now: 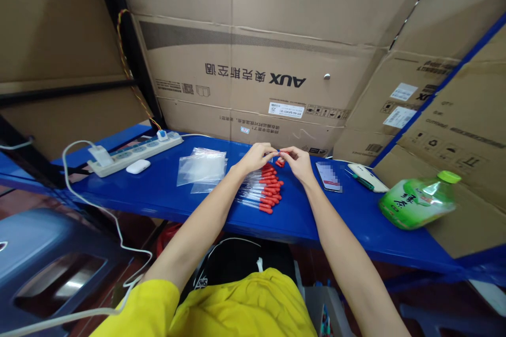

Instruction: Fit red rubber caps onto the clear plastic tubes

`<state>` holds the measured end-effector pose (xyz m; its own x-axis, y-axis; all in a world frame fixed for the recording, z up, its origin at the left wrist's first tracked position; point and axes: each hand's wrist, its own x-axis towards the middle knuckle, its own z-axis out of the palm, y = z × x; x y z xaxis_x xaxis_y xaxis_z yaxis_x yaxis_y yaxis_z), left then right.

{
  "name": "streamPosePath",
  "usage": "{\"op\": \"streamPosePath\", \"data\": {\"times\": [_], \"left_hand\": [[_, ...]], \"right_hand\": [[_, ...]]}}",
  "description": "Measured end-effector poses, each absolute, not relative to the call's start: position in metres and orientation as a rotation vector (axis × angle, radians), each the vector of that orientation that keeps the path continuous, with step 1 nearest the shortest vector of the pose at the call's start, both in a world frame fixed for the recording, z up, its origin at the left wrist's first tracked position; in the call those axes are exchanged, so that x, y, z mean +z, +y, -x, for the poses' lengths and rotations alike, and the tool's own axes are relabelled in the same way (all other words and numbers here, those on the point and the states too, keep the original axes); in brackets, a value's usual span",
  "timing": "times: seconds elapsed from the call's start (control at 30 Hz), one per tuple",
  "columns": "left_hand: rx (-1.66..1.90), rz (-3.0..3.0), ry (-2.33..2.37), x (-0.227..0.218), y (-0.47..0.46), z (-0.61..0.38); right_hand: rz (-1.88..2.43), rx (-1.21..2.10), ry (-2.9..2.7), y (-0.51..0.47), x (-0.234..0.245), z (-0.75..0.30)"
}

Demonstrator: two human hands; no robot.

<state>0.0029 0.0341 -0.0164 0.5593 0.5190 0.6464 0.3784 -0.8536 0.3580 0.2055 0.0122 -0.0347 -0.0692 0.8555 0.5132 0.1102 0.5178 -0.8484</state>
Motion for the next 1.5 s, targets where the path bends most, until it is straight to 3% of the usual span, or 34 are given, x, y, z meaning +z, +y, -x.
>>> {"op": "streamPosePath", "data": {"times": [0.43,0.7,1.5], "left_hand": [[1.253,-2.575,0.983,-0.016,0.031,-0.002],[1.211,-2.536,0.726,-0.02,0.041,0.001],[1.25,-2.464,0.677,-0.017,0.04,0.002]], "right_hand": [[0.863,0.829,-1.502,0.017,-0.033,-0.212],[0.853,0.919,-1.43,0.019,-0.033,-0.214],[0.864,0.944,-1.434,0.012,-0.03,-0.209]]}}
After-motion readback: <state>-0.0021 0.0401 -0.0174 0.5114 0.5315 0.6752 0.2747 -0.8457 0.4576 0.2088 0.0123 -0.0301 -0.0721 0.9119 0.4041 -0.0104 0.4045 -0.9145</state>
